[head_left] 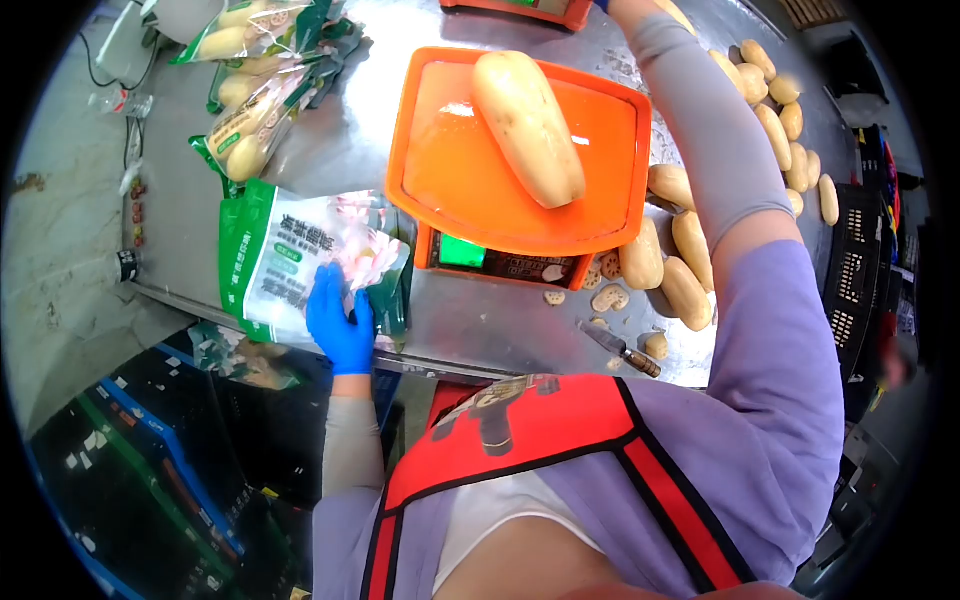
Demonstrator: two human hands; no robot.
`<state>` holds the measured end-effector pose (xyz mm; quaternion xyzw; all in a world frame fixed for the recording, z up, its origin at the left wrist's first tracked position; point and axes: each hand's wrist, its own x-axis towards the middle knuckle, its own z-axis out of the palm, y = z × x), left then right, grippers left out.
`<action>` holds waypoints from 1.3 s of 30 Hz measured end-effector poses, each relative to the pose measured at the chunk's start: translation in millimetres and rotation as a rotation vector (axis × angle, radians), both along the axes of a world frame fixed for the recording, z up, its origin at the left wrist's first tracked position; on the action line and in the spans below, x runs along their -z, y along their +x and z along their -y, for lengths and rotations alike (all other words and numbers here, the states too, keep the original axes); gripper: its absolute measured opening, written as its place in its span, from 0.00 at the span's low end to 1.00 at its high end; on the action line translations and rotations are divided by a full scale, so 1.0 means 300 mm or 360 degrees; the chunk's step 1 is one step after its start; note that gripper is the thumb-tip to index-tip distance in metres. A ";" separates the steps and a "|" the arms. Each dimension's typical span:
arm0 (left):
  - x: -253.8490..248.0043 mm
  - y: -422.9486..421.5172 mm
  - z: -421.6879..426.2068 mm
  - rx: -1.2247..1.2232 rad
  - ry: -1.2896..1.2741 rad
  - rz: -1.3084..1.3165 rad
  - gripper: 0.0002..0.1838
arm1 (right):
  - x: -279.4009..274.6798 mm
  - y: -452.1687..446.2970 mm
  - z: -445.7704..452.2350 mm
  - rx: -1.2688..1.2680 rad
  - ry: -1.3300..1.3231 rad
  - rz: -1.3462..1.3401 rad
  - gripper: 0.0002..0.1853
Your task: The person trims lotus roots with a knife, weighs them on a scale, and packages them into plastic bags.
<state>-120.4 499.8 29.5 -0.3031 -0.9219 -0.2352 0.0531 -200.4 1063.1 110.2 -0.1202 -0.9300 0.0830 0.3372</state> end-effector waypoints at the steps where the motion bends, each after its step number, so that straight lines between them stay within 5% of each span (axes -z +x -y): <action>1: -0.002 0.001 0.001 0.0006 0.0006 -0.0014 0.27 | -0.008 0.030 -0.009 0.0076 0.0036 -0.0047 0.40; 5: 0.005 0.011 0.002 -0.0001 0.0011 -0.0025 0.27 | -0.081 0.297 0.133 -0.0144 -0.0247 -0.0221 0.32; 7: -0.001 0.008 0.004 0.0031 0.0010 -0.0018 0.27 | -0.108 0.448 0.309 -0.0357 -0.0727 -0.0019 0.30; 8: 0.012 0.005 0.015 0.0040 -0.0007 -0.0025 0.27 | -0.052 0.505 0.396 -0.0474 -0.0562 -0.0189 0.31; 10: 0.040 -0.001 0.019 0.0084 -0.0015 -0.0049 0.26 | -0.018 0.614 0.599 -0.0463 -0.0947 0.0034 0.38; 13: 0.041 0.000 0.026 0.0096 -0.0042 -0.0109 0.26 | -0.002 0.650 0.777 -0.0350 -0.0835 0.0108 0.49; 22: 0.055 0.002 0.028 0.0120 -0.0013 -0.0136 0.25 | 0.003 0.742 0.895 0.0004 -0.0988 0.0231 0.41; 27: 0.054 -0.001 0.030 0.0106 -0.0029 -0.0141 0.24 | 0.060 0.939 0.644 -0.0044 -0.0778 -0.0239 0.31; 28: 0.052 0.001 0.026 0.0093 -0.0026 -0.0142 0.24 | 0.062 1.002 0.552 0.0076 -0.1233 -0.0379 0.27; 33: 0.049 0.009 0.026 0.0103 -0.0027 -0.0129 0.24 | 0.298 1.379 0.008 0.1040 -0.0305 0.0193 0.30; 36: 0.038 0.016 0.021 0.0087 -0.0051 -0.0126 0.24 | 0.290 1.433 -0.089 0.1052 -0.0267 0.0720 0.40; 39: 0.058 0.003 0.036 0.0116 -0.0023 -0.0144 0.24 | 0.320 1.431 -0.151 0.0920 -0.0351 0.0692 0.42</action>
